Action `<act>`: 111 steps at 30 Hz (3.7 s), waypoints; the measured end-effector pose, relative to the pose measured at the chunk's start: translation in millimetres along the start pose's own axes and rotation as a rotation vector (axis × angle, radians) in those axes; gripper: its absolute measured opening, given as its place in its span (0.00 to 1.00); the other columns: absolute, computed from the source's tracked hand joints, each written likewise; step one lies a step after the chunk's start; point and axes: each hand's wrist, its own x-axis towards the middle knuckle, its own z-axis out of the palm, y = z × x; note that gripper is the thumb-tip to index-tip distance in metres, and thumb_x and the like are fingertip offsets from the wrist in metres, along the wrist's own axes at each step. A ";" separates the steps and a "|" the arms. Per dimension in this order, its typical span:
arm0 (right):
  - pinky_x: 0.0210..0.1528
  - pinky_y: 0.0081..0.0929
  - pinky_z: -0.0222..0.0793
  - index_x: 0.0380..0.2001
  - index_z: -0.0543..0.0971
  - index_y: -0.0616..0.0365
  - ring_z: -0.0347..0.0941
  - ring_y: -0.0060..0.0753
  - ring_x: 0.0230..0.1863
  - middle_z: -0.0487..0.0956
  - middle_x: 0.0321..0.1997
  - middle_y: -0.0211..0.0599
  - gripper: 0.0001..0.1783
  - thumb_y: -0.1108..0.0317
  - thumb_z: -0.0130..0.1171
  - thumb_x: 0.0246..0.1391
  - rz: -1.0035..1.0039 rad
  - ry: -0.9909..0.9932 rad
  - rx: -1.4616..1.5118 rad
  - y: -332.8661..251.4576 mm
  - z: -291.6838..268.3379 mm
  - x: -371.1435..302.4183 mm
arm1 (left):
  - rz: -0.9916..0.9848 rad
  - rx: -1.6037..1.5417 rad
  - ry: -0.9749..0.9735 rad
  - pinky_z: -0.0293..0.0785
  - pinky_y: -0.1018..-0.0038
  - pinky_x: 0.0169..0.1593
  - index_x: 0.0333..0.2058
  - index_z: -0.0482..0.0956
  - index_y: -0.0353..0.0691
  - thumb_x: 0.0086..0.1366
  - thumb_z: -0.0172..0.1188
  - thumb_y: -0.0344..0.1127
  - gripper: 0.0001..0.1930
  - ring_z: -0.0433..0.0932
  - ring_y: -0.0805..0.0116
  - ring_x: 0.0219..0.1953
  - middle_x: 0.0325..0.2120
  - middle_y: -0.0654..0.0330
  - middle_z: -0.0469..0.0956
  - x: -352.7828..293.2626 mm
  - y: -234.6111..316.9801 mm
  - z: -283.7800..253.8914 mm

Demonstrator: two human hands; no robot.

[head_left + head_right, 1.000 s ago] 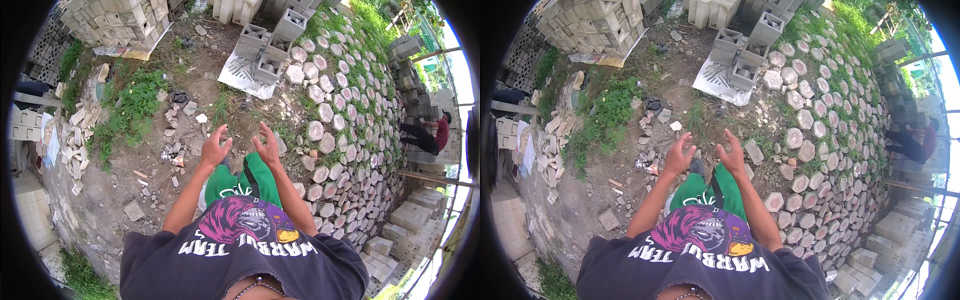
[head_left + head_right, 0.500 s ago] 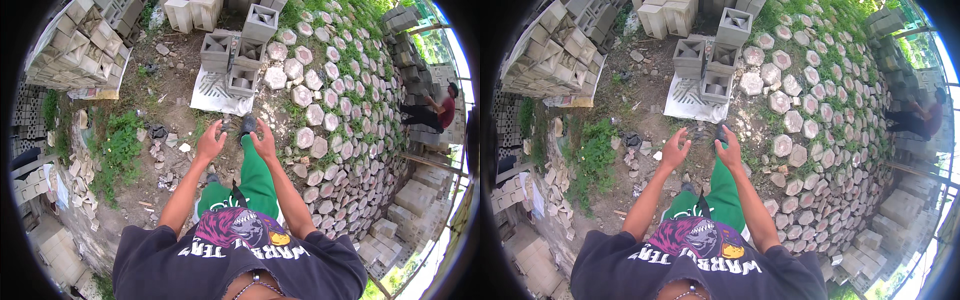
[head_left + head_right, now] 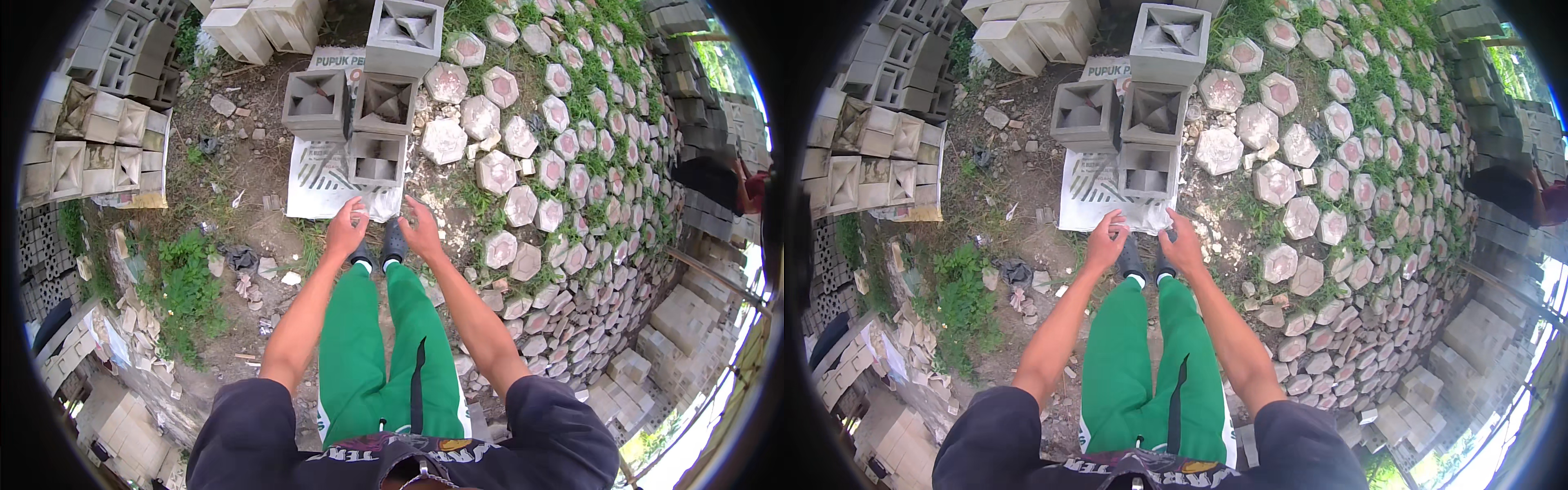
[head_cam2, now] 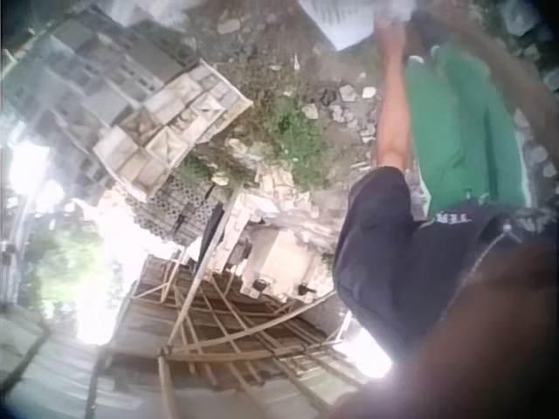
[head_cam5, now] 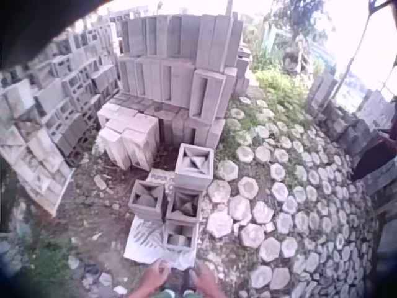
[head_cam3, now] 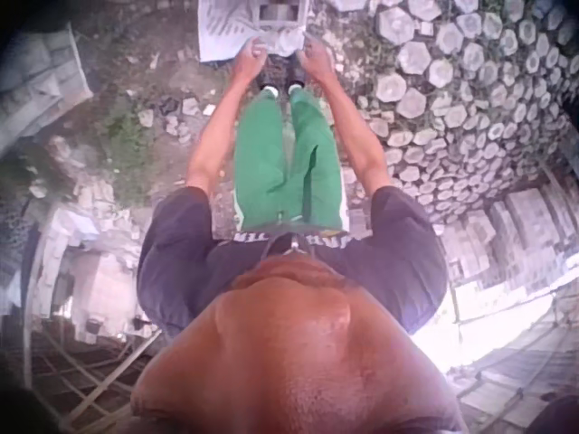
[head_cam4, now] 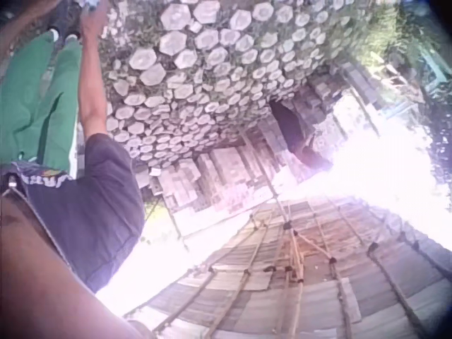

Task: The person stacks decorative concrete cinder blocks one at a time to build a small wall structure on the ground.

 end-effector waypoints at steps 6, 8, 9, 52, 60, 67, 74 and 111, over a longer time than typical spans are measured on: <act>0.62 0.37 0.63 0.59 0.69 0.61 0.68 0.48 0.60 0.72 0.58 0.50 0.29 0.71 0.60 0.52 -0.091 0.137 -0.059 169.4 85.0 124.1 | 0.158 0.135 0.019 0.66 0.63 0.59 0.56 0.70 0.41 0.60 0.59 0.34 0.24 0.71 0.56 0.57 0.54 0.52 0.73 152.2 -141.0 85.3; 0.65 0.41 0.59 0.60 0.68 0.59 0.63 0.53 0.63 0.68 0.61 0.53 0.30 0.70 0.59 0.52 -0.103 0.172 -0.094 209.2 110.5 162.9 | 0.237 0.197 0.057 0.61 0.62 0.64 0.57 0.68 0.41 0.58 0.59 0.31 0.27 0.65 0.53 0.62 0.59 0.51 0.67 198.3 -184.1 100.7; 0.65 0.43 0.58 0.61 0.66 0.58 0.61 0.57 0.64 0.65 0.63 0.56 0.31 0.69 0.59 0.51 -0.123 0.184 -0.118 226.6 122.6 180.3 | 0.267 0.224 0.078 0.59 0.62 0.65 0.58 0.68 0.41 0.56 0.59 0.30 0.28 0.62 0.52 0.63 0.61 0.50 0.64 218.0 -204.3 105.9; 0.72 0.30 0.46 0.70 0.53 0.48 0.52 0.44 0.72 0.58 0.72 0.44 0.50 0.89 0.47 0.42 -0.072 -0.240 -0.083 -47.7 69.4 -13.1 | -0.260 -0.409 0.257 0.53 0.68 0.68 0.70 0.42 0.45 0.51 0.48 0.14 0.48 0.54 0.57 0.69 0.68 0.47 0.53 -89.7 -57.9 -60.9; 0.70 0.32 0.51 0.71 0.52 0.48 0.54 0.49 0.71 0.59 0.71 0.51 0.49 0.86 0.48 0.42 -0.282 -0.380 -0.083 -216.8 21.7 -101.8 | -0.245 -0.448 0.514 0.53 0.68 0.68 0.70 0.42 0.42 0.52 0.51 0.17 0.47 0.56 0.55 0.68 0.67 0.44 0.54 -237.7 44.1 -138.4; 0.64 0.34 0.61 0.70 0.51 0.52 0.64 0.54 0.65 0.66 0.65 0.56 0.50 0.79 0.55 0.41 -0.299 -0.575 -0.216 -271.9 37.5 -161.8 | -0.339 -0.427 0.838 0.53 0.69 0.68 0.69 0.43 0.38 0.50 0.52 0.19 0.47 0.57 0.54 0.68 0.66 0.44 0.55 -348.3 68.1 -139.9; 0.64 0.31 0.59 0.67 0.57 0.60 0.67 0.47 0.63 0.71 0.61 0.54 0.46 0.78 0.57 0.40 -0.455 -0.882 -0.307 -296.0 100.3 -193.1 | -0.404 -0.656 1.149 0.53 0.67 0.68 0.69 0.43 0.39 0.49 0.53 0.19 0.47 0.57 0.52 0.68 0.66 0.43 0.56 -424.3 51.7 -130.1; 0.63 0.32 0.61 0.66 0.59 0.66 0.69 0.46 0.60 0.72 0.60 0.57 0.47 0.76 0.57 0.36 -1.300 -2.724 -0.869 -308.2 345.2 -613.4 | -1.353 -0.873 2.968 0.53 0.70 0.68 0.70 0.41 0.41 0.47 0.51 0.17 0.50 0.59 0.53 0.66 0.64 0.42 0.59 -587.6 80.3 -52.2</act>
